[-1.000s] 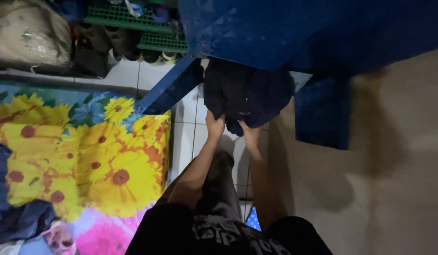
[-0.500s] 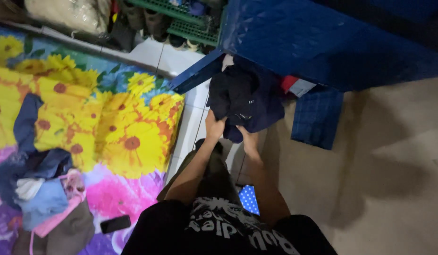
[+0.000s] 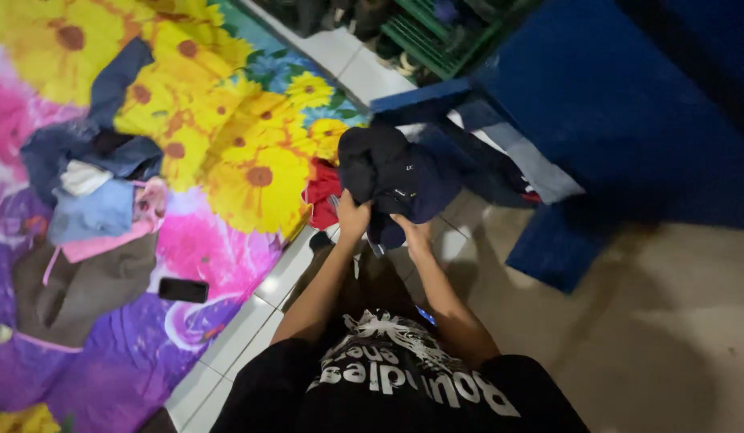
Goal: Taking clothes out of a storage cabinet and folding a camouflage jacket on a folding board.
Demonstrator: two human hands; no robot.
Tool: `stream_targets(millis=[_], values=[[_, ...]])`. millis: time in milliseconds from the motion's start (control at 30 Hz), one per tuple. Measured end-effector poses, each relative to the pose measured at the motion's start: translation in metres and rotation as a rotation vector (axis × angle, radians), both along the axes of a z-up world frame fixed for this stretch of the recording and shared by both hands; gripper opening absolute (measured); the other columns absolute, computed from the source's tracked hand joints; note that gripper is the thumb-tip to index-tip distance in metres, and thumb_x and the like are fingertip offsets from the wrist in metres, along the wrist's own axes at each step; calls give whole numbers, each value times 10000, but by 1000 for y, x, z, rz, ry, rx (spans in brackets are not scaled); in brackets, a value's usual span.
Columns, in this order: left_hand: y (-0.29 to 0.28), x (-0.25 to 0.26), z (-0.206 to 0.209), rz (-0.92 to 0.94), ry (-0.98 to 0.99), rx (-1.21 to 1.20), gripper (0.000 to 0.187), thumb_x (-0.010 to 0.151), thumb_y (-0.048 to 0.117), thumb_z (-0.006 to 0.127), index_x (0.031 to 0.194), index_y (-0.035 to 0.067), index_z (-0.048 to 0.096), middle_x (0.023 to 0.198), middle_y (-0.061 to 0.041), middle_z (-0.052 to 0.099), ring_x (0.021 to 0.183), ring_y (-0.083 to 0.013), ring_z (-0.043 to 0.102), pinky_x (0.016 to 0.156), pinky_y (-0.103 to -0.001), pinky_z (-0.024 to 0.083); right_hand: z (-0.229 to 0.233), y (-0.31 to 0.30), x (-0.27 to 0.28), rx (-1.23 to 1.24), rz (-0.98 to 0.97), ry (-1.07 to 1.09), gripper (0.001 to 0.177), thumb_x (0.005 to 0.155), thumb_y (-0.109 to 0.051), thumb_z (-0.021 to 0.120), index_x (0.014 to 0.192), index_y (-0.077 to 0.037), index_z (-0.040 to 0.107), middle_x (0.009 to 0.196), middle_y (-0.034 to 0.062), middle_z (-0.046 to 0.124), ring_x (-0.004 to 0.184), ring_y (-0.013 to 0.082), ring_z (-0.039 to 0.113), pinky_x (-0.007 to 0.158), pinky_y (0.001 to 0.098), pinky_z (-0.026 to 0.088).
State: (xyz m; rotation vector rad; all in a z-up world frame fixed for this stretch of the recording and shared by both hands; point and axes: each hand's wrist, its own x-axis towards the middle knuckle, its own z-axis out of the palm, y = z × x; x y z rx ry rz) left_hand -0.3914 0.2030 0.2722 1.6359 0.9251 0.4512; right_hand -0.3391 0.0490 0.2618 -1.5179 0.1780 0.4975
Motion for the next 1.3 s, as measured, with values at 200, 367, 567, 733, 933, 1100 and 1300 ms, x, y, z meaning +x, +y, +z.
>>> stream_targets(millis=[200,367,567,733,933,1100,1300], values=[[49,-65,55,198,-75,-3,556,732,61,719,1276,33,604,1205,-217,705,1157,-387,673,990,-433,490,50,68,-30,113,285,104,562,728,-42,797,1258,36,627,1169,105,706,1039,214,689,954,338,541],[97,-117,65,394,30,40,497,764,91,773,1231,28,616,1165,-214,695,1134,-404,649,967,-443,491,61,130,-66,134,442,51,556,754,-30,785,1278,44,614,1198,98,680,1072,208,660,969,339,522],[153,-198,87,548,-48,87,522,747,78,792,1231,11,608,1177,-205,694,1149,-395,644,977,-437,492,76,203,-129,165,603,-51,641,746,-20,788,1346,21,565,1292,92,641,1180,211,620,1041,334,481],[189,-262,89,671,-67,80,538,741,52,786,1242,4,597,1214,-202,692,1171,-377,634,993,-423,479,73,253,-182,198,702,-39,665,740,-8,800,1361,20,562,1310,94,640,1189,216,614,1053,335,470],[219,-312,106,776,-106,14,501,774,48,779,1236,-12,594,1196,-208,690,1155,-356,656,995,-407,492,79,299,-221,231,763,-50,644,750,-33,822,1339,43,574,1297,96,647,1169,217,626,1038,340,489],[240,-332,94,821,-4,-11,555,799,160,791,1276,-9,563,1236,-205,678,1165,-359,657,996,-412,492,59,327,-233,179,773,-142,667,723,-65,820,1334,45,576,1286,90,642,1173,229,620,1047,328,481],[267,-364,-19,586,-119,8,930,851,364,792,1547,-20,308,1488,-309,549,1377,-408,558,1161,-424,421,38,347,-247,-210,996,-382,981,708,-254,906,1478,57,384,1445,224,508,1330,323,508,1125,389,404]])
